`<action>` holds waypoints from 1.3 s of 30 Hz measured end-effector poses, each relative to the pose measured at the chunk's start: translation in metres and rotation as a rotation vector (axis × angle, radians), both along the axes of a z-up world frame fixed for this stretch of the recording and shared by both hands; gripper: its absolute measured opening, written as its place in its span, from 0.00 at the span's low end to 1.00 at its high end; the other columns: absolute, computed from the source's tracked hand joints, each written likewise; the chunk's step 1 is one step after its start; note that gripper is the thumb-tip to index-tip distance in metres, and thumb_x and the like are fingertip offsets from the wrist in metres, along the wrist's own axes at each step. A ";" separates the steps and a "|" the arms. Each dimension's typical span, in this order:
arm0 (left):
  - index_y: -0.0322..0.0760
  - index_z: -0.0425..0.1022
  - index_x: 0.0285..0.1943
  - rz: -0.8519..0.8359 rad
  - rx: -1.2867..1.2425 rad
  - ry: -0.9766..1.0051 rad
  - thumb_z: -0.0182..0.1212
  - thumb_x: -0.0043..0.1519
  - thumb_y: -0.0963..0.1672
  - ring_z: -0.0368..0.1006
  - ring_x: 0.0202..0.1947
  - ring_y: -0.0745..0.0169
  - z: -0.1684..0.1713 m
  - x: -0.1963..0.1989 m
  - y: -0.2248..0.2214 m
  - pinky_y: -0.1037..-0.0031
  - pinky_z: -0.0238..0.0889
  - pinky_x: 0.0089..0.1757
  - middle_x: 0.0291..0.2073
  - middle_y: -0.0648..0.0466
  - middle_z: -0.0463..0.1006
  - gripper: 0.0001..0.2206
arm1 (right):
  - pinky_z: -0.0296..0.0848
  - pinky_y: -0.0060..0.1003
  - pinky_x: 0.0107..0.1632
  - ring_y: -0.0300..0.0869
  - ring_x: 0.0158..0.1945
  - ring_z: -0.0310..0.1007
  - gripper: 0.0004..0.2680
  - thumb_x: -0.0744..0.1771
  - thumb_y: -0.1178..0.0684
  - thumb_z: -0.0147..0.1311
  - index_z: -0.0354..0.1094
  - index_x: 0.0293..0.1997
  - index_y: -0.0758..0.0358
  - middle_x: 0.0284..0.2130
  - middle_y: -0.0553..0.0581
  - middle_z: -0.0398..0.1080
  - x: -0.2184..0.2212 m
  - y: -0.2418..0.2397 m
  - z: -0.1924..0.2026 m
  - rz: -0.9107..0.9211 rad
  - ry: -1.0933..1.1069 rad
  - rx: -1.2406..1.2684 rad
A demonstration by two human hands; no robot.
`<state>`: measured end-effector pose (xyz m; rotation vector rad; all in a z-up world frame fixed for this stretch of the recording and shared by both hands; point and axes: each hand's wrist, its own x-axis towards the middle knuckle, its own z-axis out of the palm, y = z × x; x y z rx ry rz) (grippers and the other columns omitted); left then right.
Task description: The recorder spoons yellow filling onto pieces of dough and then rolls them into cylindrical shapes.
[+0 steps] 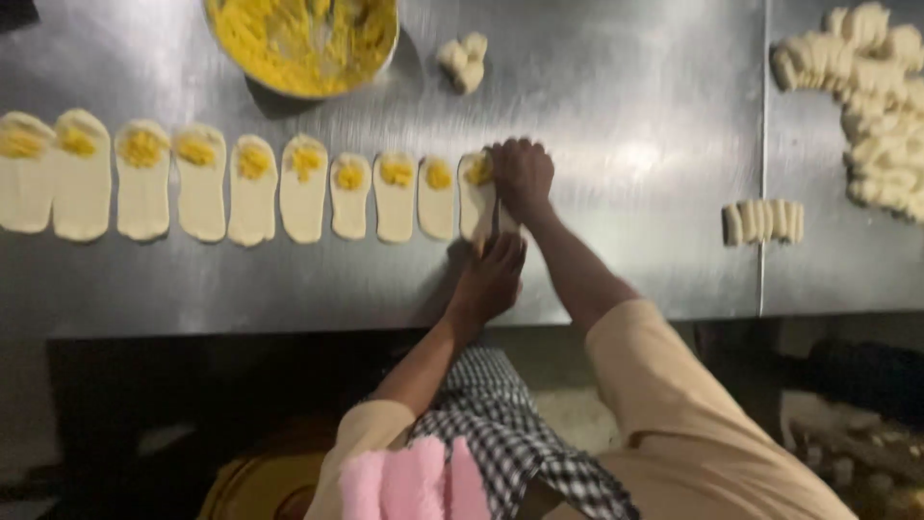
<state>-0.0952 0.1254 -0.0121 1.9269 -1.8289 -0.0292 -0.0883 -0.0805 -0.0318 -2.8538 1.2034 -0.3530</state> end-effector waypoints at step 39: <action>0.36 0.64 0.73 0.091 0.019 -0.017 0.53 0.67 0.43 0.54 0.66 0.40 -0.165 -0.070 -0.009 0.43 0.46 0.65 0.71 0.46 0.61 0.23 | 0.68 0.52 0.35 0.58 0.29 0.73 0.19 0.72 0.40 0.43 0.73 0.25 0.57 0.23 0.61 0.72 -0.037 0.048 -0.007 -0.137 0.246 0.131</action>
